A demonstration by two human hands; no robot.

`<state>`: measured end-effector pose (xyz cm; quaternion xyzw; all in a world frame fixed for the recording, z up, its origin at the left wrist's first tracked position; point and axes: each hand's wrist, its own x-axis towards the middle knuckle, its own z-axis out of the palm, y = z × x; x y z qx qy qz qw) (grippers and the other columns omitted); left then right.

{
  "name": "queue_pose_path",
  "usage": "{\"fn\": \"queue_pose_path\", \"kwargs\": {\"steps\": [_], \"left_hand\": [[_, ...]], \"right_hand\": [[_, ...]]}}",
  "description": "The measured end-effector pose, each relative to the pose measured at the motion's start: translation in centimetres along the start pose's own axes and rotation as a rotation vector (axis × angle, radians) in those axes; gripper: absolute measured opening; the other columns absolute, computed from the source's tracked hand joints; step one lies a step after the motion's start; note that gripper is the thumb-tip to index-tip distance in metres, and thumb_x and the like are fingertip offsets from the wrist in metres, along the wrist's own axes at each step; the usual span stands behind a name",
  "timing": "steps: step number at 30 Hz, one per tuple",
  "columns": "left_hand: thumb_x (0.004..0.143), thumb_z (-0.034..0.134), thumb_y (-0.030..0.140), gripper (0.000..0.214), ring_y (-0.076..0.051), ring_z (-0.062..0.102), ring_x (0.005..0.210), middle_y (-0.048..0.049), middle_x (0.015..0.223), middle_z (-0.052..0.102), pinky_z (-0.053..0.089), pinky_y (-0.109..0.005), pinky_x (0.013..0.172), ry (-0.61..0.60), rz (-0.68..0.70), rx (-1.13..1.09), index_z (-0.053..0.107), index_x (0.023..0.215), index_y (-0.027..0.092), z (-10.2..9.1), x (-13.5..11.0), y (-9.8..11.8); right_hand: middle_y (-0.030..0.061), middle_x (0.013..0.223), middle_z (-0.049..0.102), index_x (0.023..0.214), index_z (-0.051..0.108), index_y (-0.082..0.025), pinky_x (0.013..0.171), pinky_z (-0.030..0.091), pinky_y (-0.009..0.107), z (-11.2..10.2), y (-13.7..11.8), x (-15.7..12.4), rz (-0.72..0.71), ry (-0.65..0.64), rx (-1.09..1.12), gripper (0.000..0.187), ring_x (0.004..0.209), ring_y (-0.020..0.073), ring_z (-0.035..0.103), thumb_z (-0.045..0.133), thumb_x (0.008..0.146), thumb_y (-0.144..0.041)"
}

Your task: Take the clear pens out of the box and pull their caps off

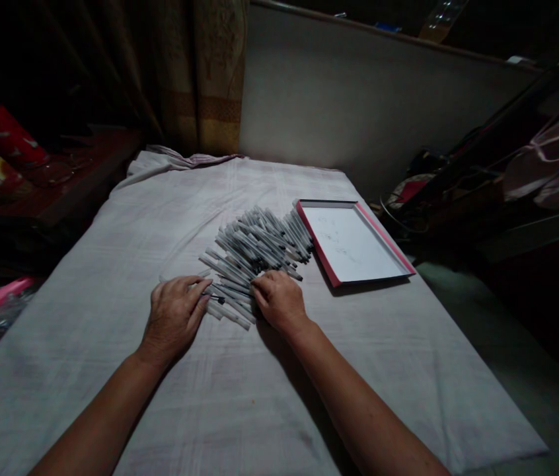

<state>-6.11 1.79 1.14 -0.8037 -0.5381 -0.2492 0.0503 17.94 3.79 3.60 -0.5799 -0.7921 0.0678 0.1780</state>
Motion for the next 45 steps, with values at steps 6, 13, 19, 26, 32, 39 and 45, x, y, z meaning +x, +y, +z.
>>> {"fn": "queue_pose_path", "kwargs": {"steps": [6,13,19,26,32,39,45], "left_hand": [[0.1,0.046,0.039,0.04,-0.033,0.054,0.133,-0.0138,0.135,0.067,0.035,-0.057,0.111,-0.083,0.134,-0.078,0.065,0.132,0.023,1.1,1.1,1.2],[0.1,0.049,0.045,0.042,-0.033,0.062,0.124,-0.0121,0.129,0.072,0.027,-0.062,0.115,-0.161,0.187,-0.085,0.066,0.129,0.021,1.2,0.2,1.5],[0.1,0.048,0.042,0.039,-0.033,0.063,0.123,-0.0132,0.126,0.072,0.029,-0.062,0.114,-0.101,0.171,-0.05,0.067,0.126,0.02,1.0,0.0,1.4],[0.101,0.049,0.038,0.038,-0.034,0.063,0.123,-0.017,0.128,0.07,0.032,-0.06,0.113,0.002,0.183,0.013,0.063,0.129,0.016,1.1,-0.1,1.2],[0.1,0.051,0.03,0.045,-0.034,0.055,0.132,-0.02,0.141,0.06,0.038,-0.054,0.112,0.165,0.131,0.059,0.05,0.142,0.015,0.2,0.3,1.0],[0.1,0.051,0.03,0.015,-0.022,0.068,0.086,-0.0055,0.091,0.074,0.048,-0.042,0.096,0.181,0.274,-0.047,0.06,0.107,0.02,-0.7,0.0,1.7],[0.101,0.05,0.031,0.016,-0.019,0.066,0.072,-0.0027,0.08,0.071,0.05,-0.031,0.072,0.105,0.252,-0.123,0.06,0.099,0.02,-1.5,-2.0,2.3]], "right_hand": [[0.0092,0.095,0.072,0.095,0.08,-0.024,0.071,0.045,0.032,-0.2,-1.7,0.4,-0.006,-0.127,-0.079,0.019,0.089,0.0237,0.064,0.061,0.096,-0.027],[0.0064,0.099,0.074,0.102,0.079,-0.027,0.077,0.047,0.03,0.4,-2.3,-1.3,-0.001,-0.167,-0.001,0.019,0.095,0.0221,0.066,0.061,0.097,-0.028],[0.0084,0.104,0.073,0.104,0.077,-0.024,0.078,0.049,0.029,-0.4,-2.3,0.3,0.124,-0.236,-0.063,0.024,0.099,0.0219,0.067,0.056,0.099,-0.035],[0.0101,0.101,0.075,0.093,0.077,-0.02,0.078,0.049,0.03,-0.6,-2.1,1.6,0.184,-0.224,0.011,0.021,0.094,0.0226,0.069,0.057,0.094,-0.029],[0.0006,0.071,0.068,0.08,0.067,-0.02,0.056,0.046,0.025,0.3,1.1,-0.1,0.448,-0.019,0.933,0.017,0.06,0.0147,0.06,0.066,0.081,-0.037],[0.0005,0.066,0.068,0.073,0.066,-0.019,0.048,0.039,0.02,0.7,1.3,-3.1,0.563,0.033,1.41,0.029,0.052,0.0092,0.053,0.082,0.064,-0.041],[-0.0018,0.063,0.067,0.077,0.07,-0.02,0.052,0.044,0.023,0.4,1.4,-4.9,0.487,0.006,1.416,0.021,0.054,0.011,0.057,0.081,0.067,-0.035]]}}
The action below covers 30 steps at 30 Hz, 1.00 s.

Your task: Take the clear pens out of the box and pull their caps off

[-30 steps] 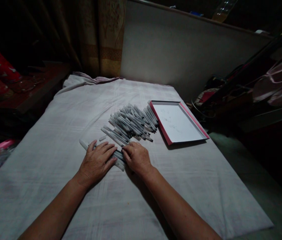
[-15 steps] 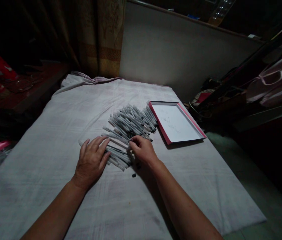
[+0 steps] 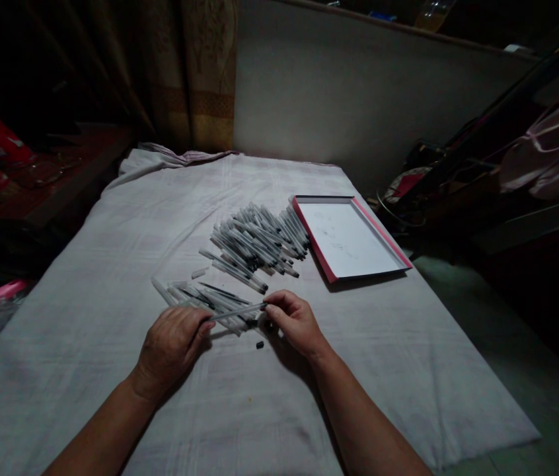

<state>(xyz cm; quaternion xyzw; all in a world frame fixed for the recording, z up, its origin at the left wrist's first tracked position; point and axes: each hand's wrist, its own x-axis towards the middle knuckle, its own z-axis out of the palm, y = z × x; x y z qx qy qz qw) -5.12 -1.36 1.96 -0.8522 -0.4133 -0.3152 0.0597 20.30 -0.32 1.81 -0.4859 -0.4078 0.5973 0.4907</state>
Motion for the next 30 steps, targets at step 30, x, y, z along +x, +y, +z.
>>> {"fn": "queue_pose_path", "kwargs": {"steps": [30], "left_hand": [[0.1,0.051,0.03,0.016,-0.016,0.07,0.075,-0.0032,0.084,0.073,0.054,-0.027,0.071,-0.053,-0.079,-0.092,0.063,0.099,0.02,0.55,-0.29,-0.01]], "right_hand": [[0.0,0.063,0.068,0.073,0.073,-0.02,0.06,0.049,0.028,-0.01,-0.06,0.45,0.02,0.029,-0.03,0.022,0.059,0.0138,0.059,0.083,0.062,-0.036]]}}
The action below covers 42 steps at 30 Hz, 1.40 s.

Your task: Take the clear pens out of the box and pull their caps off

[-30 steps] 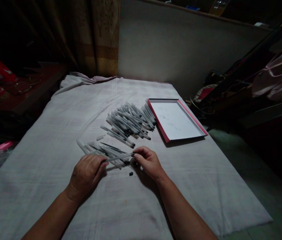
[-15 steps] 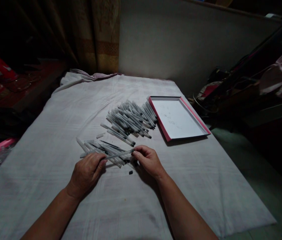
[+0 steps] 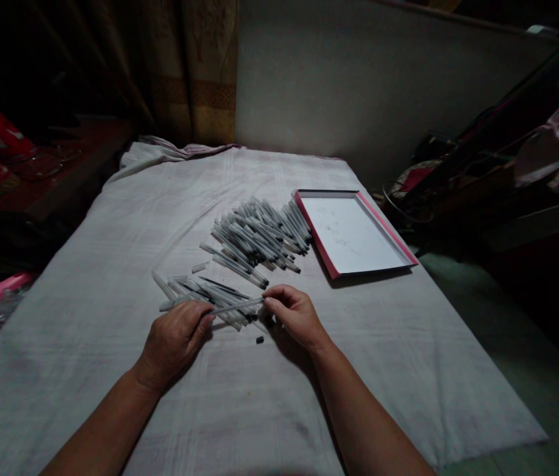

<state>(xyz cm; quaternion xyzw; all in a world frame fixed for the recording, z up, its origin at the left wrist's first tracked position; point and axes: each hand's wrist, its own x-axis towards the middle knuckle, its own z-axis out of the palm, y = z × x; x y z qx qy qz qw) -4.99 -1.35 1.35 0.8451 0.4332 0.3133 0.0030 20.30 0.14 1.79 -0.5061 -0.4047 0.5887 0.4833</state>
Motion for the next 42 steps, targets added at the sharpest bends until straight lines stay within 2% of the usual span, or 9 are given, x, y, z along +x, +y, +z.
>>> {"fn": "queue_pose_path", "kwargs": {"steps": [3,8,13,19,26,35,42], "left_hand": [[0.101,0.05,0.03,0.017,-0.016,0.069,0.073,-0.0031,0.082,0.072,0.053,-0.027,0.069,-0.001,0.009,0.015,0.062,0.098,0.019,0.0,0.07,0.09],[0.101,0.05,0.028,0.016,-0.016,0.068,0.073,-0.0039,0.082,0.072,0.052,-0.027,0.068,0.022,0.028,0.022,0.062,0.099,0.018,-0.03,0.18,0.15],[0.101,0.049,0.029,0.017,-0.016,0.068,0.072,-0.0029,0.079,0.071,0.052,-0.027,0.068,0.013,0.021,0.009,0.063,0.098,0.019,-0.04,0.17,0.14],[0.101,0.049,0.033,0.02,-0.017,0.069,0.074,-0.0032,0.081,0.072,0.054,-0.028,0.07,-0.032,-0.025,-0.004,0.064,0.099,0.02,0.08,-0.14,-0.14],[0.1,0.051,0.028,0.015,-0.017,0.068,0.073,-0.0038,0.081,0.072,0.053,-0.027,0.069,0.004,0.032,0.003,0.063,0.099,0.019,0.09,0.0,0.0],[0.1,0.051,0.031,0.017,-0.018,0.071,0.077,-0.004,0.085,0.073,0.056,-0.029,0.074,-0.035,-0.022,-0.006,0.064,0.102,0.021,0.1,-0.36,-0.18],[0.101,0.049,0.03,0.017,-0.017,0.069,0.075,-0.0042,0.085,0.073,0.054,-0.028,0.07,-0.03,-0.001,0.007,0.063,0.102,0.02,0.15,-0.34,-0.12]], "right_hand": [[-0.0001,0.063,0.068,0.074,0.073,-0.02,0.059,0.049,0.027,-0.05,-0.21,-0.04,0.042,-0.014,0.034,0.022,0.059,0.014,0.061,0.083,0.06,-0.033],[-0.0004,0.07,0.069,0.082,0.075,-0.021,0.061,0.048,0.026,-0.19,-0.4,0.13,0.006,0.002,0.046,0.027,0.062,0.0132,0.06,0.084,0.061,-0.033],[0.0,0.07,0.07,0.077,0.075,-0.021,0.062,0.047,0.027,-0.34,-0.42,0.24,-0.014,0.007,0.029,0.023,0.064,0.0141,0.06,0.085,0.06,-0.033],[-0.0005,0.07,0.068,0.08,0.075,-0.021,0.061,0.046,0.026,-0.45,-0.37,0.24,0.007,0.004,0.037,0.025,0.062,0.013,0.058,0.085,0.062,-0.036],[-0.0018,0.066,0.064,0.08,0.074,-0.02,0.055,0.041,0.024,-0.4,-0.17,0.26,0.012,-0.018,0.024,0.027,0.059,0.012,0.054,0.085,0.061,-0.036],[-0.0013,0.063,0.067,0.074,0.075,-0.021,0.058,0.044,0.026,-0.25,-0.08,0.26,-0.02,-0.005,-0.023,0.022,0.059,0.0123,0.056,0.083,0.063,-0.038],[-0.001,0.068,0.067,0.081,0.075,-0.022,0.054,0.042,0.024,-0.61,-0.3,0.14,0.008,-0.05,-0.002,0.024,0.06,0.0129,0.057,0.083,0.064,-0.037]]}}
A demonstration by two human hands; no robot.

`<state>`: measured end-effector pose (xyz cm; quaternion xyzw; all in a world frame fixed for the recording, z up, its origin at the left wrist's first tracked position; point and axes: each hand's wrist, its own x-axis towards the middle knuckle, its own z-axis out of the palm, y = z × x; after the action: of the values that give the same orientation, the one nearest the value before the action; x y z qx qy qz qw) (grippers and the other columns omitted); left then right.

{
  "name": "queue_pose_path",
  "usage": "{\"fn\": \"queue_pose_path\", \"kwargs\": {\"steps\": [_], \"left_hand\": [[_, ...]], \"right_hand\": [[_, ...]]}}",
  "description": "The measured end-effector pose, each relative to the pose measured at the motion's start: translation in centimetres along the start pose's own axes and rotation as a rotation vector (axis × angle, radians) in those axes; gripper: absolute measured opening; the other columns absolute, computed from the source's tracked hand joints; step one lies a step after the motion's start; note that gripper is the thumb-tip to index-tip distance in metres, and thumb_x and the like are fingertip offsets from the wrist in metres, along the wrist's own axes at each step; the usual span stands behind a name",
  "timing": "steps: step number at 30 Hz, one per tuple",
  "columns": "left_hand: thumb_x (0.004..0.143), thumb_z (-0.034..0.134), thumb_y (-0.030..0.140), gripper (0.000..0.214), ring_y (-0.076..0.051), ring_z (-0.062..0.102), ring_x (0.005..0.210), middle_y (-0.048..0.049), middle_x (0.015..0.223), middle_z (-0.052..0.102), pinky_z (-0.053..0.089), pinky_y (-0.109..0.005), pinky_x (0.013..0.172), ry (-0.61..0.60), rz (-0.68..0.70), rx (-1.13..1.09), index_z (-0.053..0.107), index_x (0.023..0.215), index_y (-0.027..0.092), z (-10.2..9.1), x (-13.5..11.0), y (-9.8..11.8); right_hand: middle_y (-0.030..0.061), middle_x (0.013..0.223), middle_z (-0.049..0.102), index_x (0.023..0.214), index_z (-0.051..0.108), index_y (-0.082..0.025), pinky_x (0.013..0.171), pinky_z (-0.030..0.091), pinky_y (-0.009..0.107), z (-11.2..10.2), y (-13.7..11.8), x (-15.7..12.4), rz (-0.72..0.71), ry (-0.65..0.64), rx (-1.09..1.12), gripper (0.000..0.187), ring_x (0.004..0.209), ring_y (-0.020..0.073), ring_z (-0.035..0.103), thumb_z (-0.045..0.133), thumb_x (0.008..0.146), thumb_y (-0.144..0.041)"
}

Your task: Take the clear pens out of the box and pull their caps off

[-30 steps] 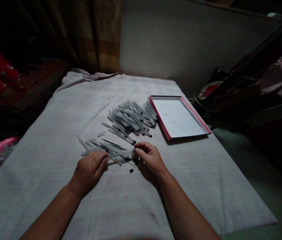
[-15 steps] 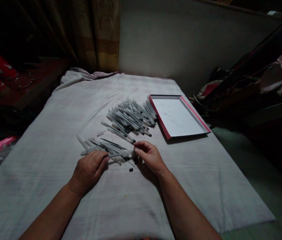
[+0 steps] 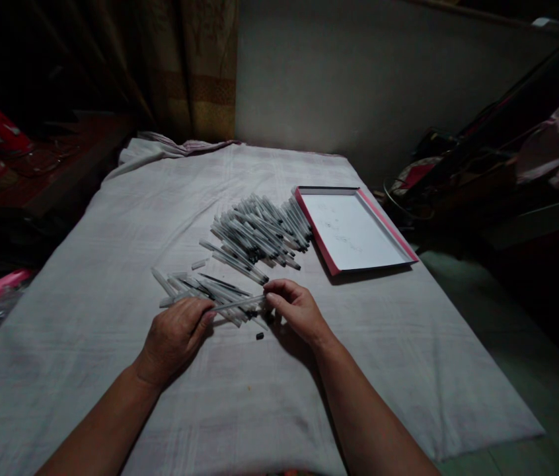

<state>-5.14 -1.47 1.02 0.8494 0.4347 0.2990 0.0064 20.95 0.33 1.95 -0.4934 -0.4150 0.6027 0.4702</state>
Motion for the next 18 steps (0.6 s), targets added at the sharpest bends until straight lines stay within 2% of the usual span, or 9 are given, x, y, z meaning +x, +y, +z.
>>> {"fn": "queue_pose_path", "kwargs": {"steps": [3,9,18], "left_hand": [[0.1,0.05,0.03,0.016,-0.017,0.069,0.075,-0.0037,0.085,0.073,0.054,-0.028,0.072,0.001,-0.006,0.0,0.063,0.102,0.02,-0.02,-0.01,-0.01],[0.101,0.05,0.03,0.016,-0.017,0.069,0.074,-0.0035,0.083,0.072,0.053,-0.027,0.07,0.018,0.033,0.011,0.062,0.101,0.02,-0.09,0.2,0.09],[0.101,0.05,0.029,0.016,-0.017,0.068,0.072,-0.0039,0.082,0.071,0.051,-0.027,0.068,0.025,0.036,0.005,0.062,0.1,0.018,-0.01,0.42,0.25]], "right_hand": [[-0.0017,0.064,0.064,0.082,0.076,-0.021,0.056,0.043,0.025,-0.02,0.07,0.03,-0.003,0.016,-0.013,0.023,0.059,0.0123,0.055,0.081,0.068,-0.039],[0.0005,0.074,0.071,0.081,0.077,-0.021,0.065,0.047,0.028,-0.07,0.0,0.15,0.001,0.019,0.026,0.025,0.067,0.0142,0.061,0.085,0.061,-0.034],[-0.0004,0.067,0.069,0.083,0.077,-0.019,0.062,0.047,0.027,0.02,0.68,0.23,0.0,0.017,-0.007,0.025,0.061,0.013,0.06,0.082,0.067,-0.037]]}}
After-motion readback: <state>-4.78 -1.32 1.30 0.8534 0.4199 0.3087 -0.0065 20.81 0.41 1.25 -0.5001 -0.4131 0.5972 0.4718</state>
